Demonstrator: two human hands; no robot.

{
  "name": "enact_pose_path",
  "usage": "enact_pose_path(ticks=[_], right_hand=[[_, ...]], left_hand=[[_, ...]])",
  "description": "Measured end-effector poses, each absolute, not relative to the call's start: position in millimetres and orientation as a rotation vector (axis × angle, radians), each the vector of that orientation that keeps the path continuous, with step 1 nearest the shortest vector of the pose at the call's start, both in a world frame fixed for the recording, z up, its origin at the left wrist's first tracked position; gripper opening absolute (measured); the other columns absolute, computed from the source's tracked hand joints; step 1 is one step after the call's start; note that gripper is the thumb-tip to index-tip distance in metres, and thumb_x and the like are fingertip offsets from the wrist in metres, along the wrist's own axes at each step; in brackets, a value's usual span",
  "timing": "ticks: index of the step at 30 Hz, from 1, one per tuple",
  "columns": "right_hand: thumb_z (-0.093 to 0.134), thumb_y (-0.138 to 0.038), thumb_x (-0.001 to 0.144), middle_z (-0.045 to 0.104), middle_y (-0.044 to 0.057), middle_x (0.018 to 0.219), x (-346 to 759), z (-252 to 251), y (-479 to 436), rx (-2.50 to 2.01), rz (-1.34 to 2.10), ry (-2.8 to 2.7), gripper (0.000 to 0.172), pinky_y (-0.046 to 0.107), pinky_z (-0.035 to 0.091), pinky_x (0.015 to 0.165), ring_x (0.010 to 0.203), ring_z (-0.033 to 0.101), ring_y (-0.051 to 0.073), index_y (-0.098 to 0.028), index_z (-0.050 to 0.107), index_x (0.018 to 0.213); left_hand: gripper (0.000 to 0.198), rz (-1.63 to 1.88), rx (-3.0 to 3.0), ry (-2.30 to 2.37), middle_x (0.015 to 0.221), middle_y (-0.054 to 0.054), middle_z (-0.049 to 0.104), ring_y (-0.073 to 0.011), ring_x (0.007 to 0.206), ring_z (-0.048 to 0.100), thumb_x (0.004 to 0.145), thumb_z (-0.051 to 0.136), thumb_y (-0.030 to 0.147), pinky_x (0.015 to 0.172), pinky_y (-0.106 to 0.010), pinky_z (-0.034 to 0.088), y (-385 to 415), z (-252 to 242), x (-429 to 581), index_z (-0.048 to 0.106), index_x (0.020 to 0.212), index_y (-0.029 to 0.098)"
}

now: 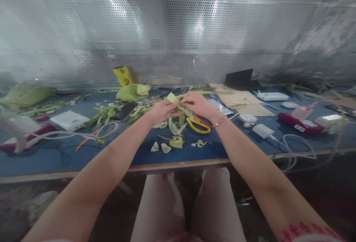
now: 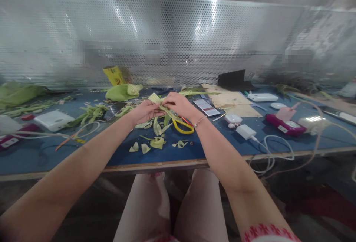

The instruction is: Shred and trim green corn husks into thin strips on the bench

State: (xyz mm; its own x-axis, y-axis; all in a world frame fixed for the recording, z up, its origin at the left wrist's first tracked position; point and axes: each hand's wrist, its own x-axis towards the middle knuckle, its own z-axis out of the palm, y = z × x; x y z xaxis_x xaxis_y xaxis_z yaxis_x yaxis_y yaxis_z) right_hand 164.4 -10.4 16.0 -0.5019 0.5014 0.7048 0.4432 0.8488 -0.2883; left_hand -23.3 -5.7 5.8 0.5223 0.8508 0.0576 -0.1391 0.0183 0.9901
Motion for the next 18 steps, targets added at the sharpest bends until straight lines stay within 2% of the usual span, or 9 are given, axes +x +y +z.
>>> enact_pose_path(ticks=[5, 11, 18], right_hand=[[0.054, -0.014, 0.082, 0.06, 0.003, 0.08, 165, 17, -12, -0.691, 0.0, -2.161, 0.015, 0.028, 0.044, 0.071, 0.076, 0.056, 0.013, -0.018, 0.068, 0.082], [0.053, -0.011, 0.081, 0.063, 0.003, 0.081, 167, 19, -13, -0.631, -0.106, -2.166, 0.018, 0.029, 0.047, 0.073, 0.078, 0.058, 0.014, -0.019, 0.069, 0.083], [0.049, -0.014, 0.084, 0.063, 0.004, 0.088, 176, 17, -11, -0.573, -0.098, -2.247, 0.022, 0.03, 0.048, 0.075, 0.08, 0.058, 0.014, -0.02, 0.07, 0.085]], left_hand=[[0.022, 0.854, 1.25, 0.643, 0.08, -0.013, 0.072, -0.0192, 0.085, 0.069, 0.085, 0.052, 0.024, 0.091, -0.035, 0.05, -7, 9, -24, 0.068, 0.086, 0.009], [0.016, 0.862, 1.325, 0.555, 0.086, -0.014, 0.072, -0.0193, 0.086, 0.069, 0.074, 0.06, 0.008, 0.091, -0.032, 0.049, -11, 11, -25, 0.069, 0.088, 0.006], [0.023, 0.816, 1.424, 0.522, 0.089, -0.013, 0.072, -0.0187, 0.088, 0.068, 0.068, 0.073, 0.019, 0.092, -0.031, 0.049, -7, 7, -30, 0.069, 0.088, 0.007]])
